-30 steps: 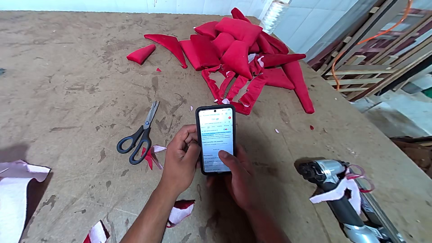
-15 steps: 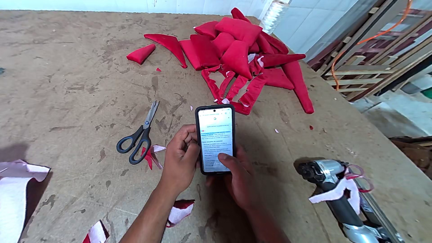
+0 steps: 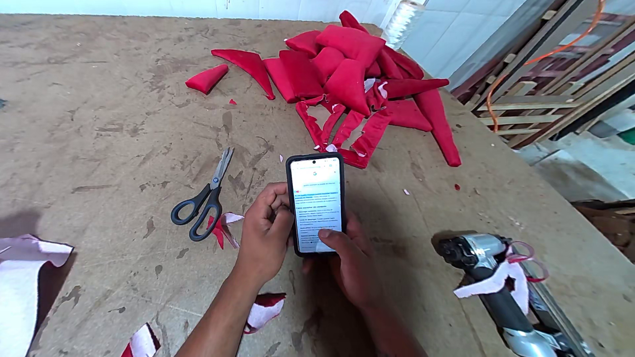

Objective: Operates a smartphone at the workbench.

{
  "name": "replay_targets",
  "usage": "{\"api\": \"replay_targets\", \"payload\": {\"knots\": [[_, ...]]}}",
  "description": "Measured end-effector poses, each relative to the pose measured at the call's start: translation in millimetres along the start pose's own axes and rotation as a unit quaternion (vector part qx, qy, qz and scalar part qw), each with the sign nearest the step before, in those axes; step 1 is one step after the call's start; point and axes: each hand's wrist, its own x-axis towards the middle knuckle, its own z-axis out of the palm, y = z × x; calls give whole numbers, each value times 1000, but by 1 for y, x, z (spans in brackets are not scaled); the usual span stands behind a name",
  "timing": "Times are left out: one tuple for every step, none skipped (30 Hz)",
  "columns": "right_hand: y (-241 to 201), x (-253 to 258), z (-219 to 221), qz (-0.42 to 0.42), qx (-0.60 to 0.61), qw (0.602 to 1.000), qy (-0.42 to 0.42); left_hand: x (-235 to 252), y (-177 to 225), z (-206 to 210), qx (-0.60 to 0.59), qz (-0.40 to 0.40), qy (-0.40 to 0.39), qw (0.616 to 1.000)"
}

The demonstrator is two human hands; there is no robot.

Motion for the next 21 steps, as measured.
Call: {"api": "replay_targets", "payload": {"knots": [[0,0,0,1,0,1000,0,0,0,0,-1,0,0,1000],[0,0,0,3,0,1000,0,0,0,0,-1,-1,0,1000],[0,0,0,3,2,1000,0,0,0,0,-1,-2,0,1000],[0,0,0,2,3,1000,-1,0,-1,-1,0,-2,0,1000],[0,0,0,2,4,1000,-2,0,-1,-1,1,-2,0,1000],[0,0,0,2,4,1000,-3,0,-1,-1,0,-2,0,1000],[0,0,0,3,3,1000,-4,0,-1,0,-1,-2,1,1000],[0,0,0,5,1,1000,-3,0,-1,0,-2,-2,1,1000],[-1,0,1,6,-2,1000,-1,0,-1,0,-2,-3,2,1000],[-1,0,1,6,-5,1000,0,0,0,0,-2,-3,2,1000],[-1,1,1,5,-7,1000,1,0,0,0,-1,-4,2,1000],[0,1,1,6,-9,1000,3,0,0,0,-1,-4,2,1000],[0,1,1,7,-12,1000,5,0,0,0,-1,-4,3,1000],[-1,1,1,8,-13,1000,5,0,0,0,0,-3,2,1000],[-1,1,1,9,-14,1000,4,0,0,0,1,-2,2,1000],[-1,1,1,8,-14,1000,4,0,0,0,3,-1,2,1000],[-1,1,1,8,-13,1000,5,0,0,0,3,-1,2,1000],[-1,1,2,9,-12,1000,7,0,-1,0,2,-2,1,1000],[-1,1,2,10,-12,1000,7,0,-1,0,0,-4,1,1000],[-1,1,2,11,-13,1000,7,0,0,0,0,-5,0,1000],[-1,1,2,11,-15,1000,7,0,0,0,-1,-6,0,1000]]}}
